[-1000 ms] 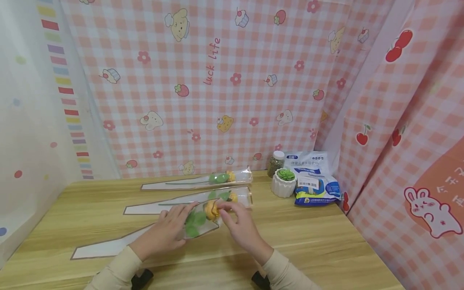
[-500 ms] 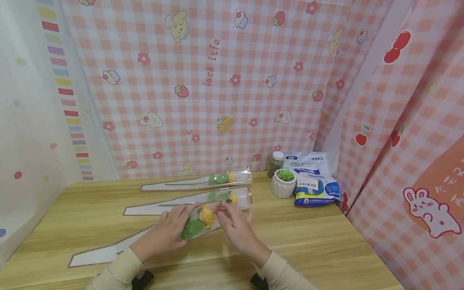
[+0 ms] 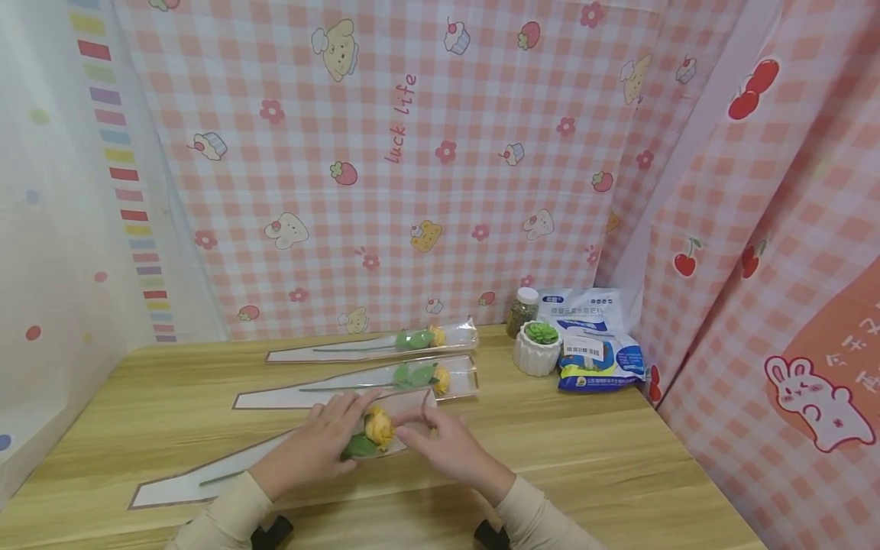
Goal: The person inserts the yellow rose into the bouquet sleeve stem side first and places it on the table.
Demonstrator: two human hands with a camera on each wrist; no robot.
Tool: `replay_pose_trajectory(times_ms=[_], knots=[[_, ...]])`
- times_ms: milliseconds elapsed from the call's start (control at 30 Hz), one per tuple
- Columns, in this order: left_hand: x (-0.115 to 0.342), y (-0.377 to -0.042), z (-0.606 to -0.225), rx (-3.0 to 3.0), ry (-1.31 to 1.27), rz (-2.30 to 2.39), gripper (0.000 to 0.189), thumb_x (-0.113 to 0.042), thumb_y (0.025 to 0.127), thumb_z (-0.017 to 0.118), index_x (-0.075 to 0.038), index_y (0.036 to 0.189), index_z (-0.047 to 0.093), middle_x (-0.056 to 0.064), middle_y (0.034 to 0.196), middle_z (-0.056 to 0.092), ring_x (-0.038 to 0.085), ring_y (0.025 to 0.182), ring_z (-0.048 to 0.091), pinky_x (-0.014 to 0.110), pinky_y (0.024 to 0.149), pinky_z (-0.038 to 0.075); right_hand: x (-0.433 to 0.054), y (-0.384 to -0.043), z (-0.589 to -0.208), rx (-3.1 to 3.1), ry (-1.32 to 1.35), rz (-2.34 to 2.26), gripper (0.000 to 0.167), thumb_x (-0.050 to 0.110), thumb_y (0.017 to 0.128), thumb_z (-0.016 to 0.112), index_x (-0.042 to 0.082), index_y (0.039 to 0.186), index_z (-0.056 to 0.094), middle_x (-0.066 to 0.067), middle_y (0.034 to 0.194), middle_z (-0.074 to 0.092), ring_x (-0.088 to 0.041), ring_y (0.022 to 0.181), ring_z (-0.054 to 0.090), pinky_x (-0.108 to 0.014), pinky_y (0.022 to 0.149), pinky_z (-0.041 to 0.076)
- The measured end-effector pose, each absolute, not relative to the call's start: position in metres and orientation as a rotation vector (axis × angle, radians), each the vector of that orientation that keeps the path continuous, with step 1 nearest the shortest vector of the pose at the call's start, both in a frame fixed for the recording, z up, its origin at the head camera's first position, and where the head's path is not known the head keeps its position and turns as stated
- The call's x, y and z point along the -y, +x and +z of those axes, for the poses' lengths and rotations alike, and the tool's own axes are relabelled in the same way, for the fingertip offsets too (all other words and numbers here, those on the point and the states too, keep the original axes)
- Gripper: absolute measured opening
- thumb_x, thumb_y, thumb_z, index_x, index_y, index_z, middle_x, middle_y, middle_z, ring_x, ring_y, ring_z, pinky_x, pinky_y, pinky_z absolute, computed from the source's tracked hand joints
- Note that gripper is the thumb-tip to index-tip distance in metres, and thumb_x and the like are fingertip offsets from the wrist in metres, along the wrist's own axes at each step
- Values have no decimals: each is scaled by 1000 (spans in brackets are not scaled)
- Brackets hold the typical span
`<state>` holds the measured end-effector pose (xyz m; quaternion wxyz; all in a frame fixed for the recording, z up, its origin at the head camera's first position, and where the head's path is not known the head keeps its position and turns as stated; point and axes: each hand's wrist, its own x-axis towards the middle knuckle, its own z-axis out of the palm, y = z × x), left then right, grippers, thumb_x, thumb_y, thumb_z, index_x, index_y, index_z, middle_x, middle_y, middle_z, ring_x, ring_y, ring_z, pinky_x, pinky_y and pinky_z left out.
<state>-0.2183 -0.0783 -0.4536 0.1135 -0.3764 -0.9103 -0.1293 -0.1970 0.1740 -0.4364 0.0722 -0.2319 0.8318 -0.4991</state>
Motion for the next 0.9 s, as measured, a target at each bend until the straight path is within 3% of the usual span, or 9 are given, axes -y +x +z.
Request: replay_pose_trajectory(times_ms=[200, 333, 567, 900], knots=[[83, -220, -456, 2693, -1072, -386, 109, -28, 75, 91, -13, 159, 24, 10, 138, 50, 26, 125, 50, 51, 91, 45, -187, -204, -432, -2381, -608, -1642, 32, 23, 106, 54, -3, 110, 72, -15, 132, 65, -35, 129, 53, -49, 103, 49], [87, -223, -456, 2741, -1034, -405, 112, -31, 75, 91, -14, 160, 22, 14, 144, 50, 30, 131, 49, 61, 98, 44, -202, -216, -429, -2387, -582, -1593, 33, 20, 106, 54, -7, 111, 71, -19, 131, 65, -35, 127, 56, -46, 103, 49], [100, -229, -462, 2844, -976, -434, 110, -39, 74, 90, -11, 160, 27, 13, 143, 56, 31, 130, 53, 64, 99, 42, -241, -238, -431, -2335, -440, -1472, 34, 26, 104, 57, -2, 115, 72, -11, 122, 70, -21, 118, 59, -51, 107, 42], [119, -237, -464, 2938, -944, -460, 81, -36, 74, 90, -12, 142, 55, 10, 130, 63, 33, 119, 58, 66, 97, 44, -288, -257, -437, -2335, -404, -1367, 34, 29, 103, 60, 2, 118, 74, -11, 127, 69, -22, 120, 58, -43, 103, 44]])
